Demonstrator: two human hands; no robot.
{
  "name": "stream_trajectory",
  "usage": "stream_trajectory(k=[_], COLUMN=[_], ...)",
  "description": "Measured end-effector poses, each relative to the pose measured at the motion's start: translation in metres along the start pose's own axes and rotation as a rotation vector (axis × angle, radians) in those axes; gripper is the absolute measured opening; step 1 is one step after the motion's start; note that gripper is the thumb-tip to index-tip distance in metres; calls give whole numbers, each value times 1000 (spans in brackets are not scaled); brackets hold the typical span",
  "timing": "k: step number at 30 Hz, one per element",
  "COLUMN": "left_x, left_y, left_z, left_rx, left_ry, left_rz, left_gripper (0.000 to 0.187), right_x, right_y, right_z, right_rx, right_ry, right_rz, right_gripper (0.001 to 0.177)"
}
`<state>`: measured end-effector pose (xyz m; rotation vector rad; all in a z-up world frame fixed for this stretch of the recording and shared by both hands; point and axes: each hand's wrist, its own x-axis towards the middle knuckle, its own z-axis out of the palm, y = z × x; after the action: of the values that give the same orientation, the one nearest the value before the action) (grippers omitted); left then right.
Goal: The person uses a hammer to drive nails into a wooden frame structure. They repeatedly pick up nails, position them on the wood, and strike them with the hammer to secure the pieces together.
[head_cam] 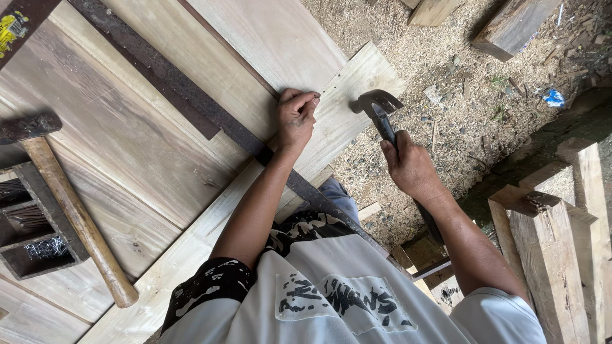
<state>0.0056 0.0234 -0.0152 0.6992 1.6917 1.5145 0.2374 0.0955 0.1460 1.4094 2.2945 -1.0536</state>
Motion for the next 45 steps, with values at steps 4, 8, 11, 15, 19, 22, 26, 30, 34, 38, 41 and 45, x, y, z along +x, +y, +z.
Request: stream_trajectory(k=[4, 8, 11, 15, 19, 22, 26, 30, 34, 38, 41, 45], left_x=[1, 1, 0, 1, 0, 6, -12, 1, 0, -2, -9, -1], left_y=[2, 0, -1, 2, 5, 6, 5, 9, 3, 4, 8, 9], left_z=[1, 4, 5, 5, 8, 12, 9, 10, 11, 9, 8, 8], left_rx=[-12, 53, 114, 200, 194, 197, 217, 214, 180, 212, 237, 222], left_ry=[5, 33, 54, 88, 127, 155, 136, 132, 108, 149, 111, 121], left_rz=[-48, 48, 94, 128, 120, 150, 145, 132, 189, 207, 168, 185], left_gripper=[8, 8, 9, 8, 7, 7, 6, 6, 5, 7, 6, 4], right_x=[4, 3, 10, 37, 53, 50, 30, 52, 55, 40, 42, 59], right_y=[-32, -77, -103, -119, -115, -119, -127, -135, -130, -134, -129, -120], right_z=[-21, -48, -59, -52, -46, -53, -63, -55, -54, -62, -66, -57], right_rx=[-38, -25, -86, -262, -356, -331, -160, -335, -347, -229, -207, -385], right_ry=[47, 117, 118, -73, -184, -84, 66, -68, -231, 49, 33, -133], right_rz=[-77, -251, -348, -231, -251, -334, -420, -335, -243, -503, -466, -404], right_gripper=[29, 26, 25, 24, 28, 26, 25, 27, 30, 31, 32, 32])
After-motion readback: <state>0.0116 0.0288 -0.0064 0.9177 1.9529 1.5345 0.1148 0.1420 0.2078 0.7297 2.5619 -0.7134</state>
